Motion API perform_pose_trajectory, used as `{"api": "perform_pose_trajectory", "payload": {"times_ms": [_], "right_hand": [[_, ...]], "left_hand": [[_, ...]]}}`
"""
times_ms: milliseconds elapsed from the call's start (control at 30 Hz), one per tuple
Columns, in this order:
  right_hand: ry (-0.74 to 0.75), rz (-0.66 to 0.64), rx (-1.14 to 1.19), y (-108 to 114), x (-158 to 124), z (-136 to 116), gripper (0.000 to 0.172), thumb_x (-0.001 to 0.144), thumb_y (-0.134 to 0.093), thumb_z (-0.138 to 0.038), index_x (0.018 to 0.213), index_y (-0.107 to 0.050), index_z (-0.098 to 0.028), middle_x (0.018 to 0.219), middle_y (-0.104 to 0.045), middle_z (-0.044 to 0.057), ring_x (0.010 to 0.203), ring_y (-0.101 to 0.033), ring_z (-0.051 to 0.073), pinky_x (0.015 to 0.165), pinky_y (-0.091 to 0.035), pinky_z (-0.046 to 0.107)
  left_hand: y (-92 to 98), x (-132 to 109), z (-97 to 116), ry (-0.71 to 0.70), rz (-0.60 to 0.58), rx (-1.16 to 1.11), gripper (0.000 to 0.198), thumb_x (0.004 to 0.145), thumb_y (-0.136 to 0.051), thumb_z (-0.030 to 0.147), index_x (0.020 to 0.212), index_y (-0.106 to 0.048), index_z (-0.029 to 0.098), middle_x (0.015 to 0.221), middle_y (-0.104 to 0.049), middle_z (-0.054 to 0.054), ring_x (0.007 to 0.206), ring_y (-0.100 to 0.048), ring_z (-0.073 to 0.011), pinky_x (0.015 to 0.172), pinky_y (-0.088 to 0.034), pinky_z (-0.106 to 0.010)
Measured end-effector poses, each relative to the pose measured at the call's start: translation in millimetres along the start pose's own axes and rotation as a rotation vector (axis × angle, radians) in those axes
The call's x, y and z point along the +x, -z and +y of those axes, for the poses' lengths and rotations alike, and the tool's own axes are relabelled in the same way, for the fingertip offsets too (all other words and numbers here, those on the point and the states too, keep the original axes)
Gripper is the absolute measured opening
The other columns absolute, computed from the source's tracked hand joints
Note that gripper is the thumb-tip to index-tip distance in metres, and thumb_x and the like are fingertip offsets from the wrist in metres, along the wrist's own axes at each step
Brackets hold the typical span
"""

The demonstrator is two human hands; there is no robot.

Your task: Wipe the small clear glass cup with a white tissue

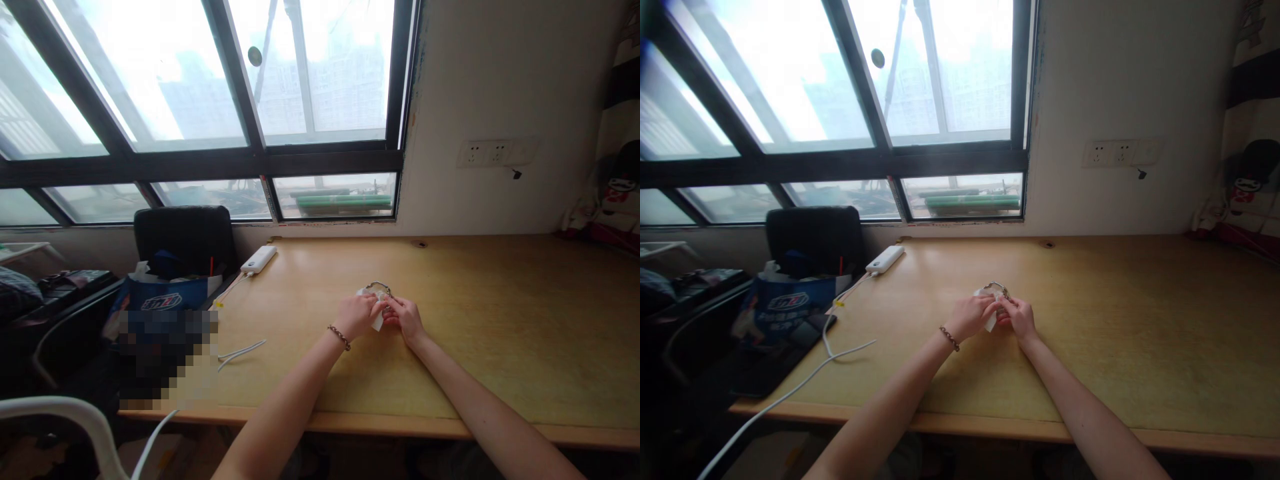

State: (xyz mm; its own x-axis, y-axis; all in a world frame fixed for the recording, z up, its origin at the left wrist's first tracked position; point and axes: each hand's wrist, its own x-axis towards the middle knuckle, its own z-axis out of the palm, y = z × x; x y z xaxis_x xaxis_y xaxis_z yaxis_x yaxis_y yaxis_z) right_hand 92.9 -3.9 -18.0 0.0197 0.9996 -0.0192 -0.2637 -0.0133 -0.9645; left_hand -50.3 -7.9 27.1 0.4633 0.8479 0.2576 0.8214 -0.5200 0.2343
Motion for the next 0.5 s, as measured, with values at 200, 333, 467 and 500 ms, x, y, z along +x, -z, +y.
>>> {"api": "perform_pose_trajectory", "payload": {"times_ms": [200, 333, 467, 500], "right_hand": [[0.062, 0.037, -0.011, -1.6, -2.6, -3.1, 0.035, 0.061, -0.066, -0.044, 0.077, -0.060, -0.013, 0.063, -0.064, 0.003, 0.052, -0.059, 0.015, 0.045, -0.047, 0.023], [0.075, 0.014, -0.021, -2.3, -5.0, -5.3, 0.034, 0.061, -0.066, -0.042, 0.077, -0.059, -0.014, 0.063, -0.064, 0.003, 0.055, -0.059, 0.017, 0.050, -0.047, 0.025], [0.088, 0.002, -0.036, -2.0, -6.7, -7.4, 0.033, 0.062, -0.065, -0.043, 0.075, -0.059, -0.014, 0.061, -0.063, 0.002, 0.053, -0.056, 0.016, 0.048, -0.044, 0.023], [0.088, 0.002, -0.041, -1.7, -7.0, -7.6, 0.033, 0.062, -0.065, -0.044, 0.075, -0.059, -0.014, 0.061, -0.063, 0.002, 0.052, -0.056, 0.015, 0.047, -0.044, 0.023]], "left_hand": [[-4.8, -0.5, 3.7, -0.015, 0.048, 0.001, 0.053, 0.088, -0.021, 0.046, 0.068, -0.060, 0.016, 0.072, -0.061, -0.007, 0.063, -0.055, -0.0148, 0.057, -0.036, -0.024], [-7.1, -0.4, 5.5, -0.012, 0.053, -0.132, 0.052, 0.089, -0.023, 0.044, 0.064, -0.059, 0.015, 0.065, -0.060, -0.005, 0.058, -0.052, -0.0125, 0.055, -0.033, -0.022], [-6.5, -0.5, 7.2, -0.033, 0.038, -0.250, 0.049, 0.089, -0.022, 0.041, 0.070, -0.059, 0.016, 0.064, -0.059, -0.003, 0.056, -0.050, -0.0110, 0.052, -0.031, -0.021], [-6.1, -0.8, 7.6, -0.040, 0.035, -0.254, 0.047, 0.089, -0.023, 0.041, 0.073, -0.059, 0.016, 0.065, -0.059, -0.002, 0.057, -0.050, -0.0112, 0.053, -0.031, -0.021]]}}
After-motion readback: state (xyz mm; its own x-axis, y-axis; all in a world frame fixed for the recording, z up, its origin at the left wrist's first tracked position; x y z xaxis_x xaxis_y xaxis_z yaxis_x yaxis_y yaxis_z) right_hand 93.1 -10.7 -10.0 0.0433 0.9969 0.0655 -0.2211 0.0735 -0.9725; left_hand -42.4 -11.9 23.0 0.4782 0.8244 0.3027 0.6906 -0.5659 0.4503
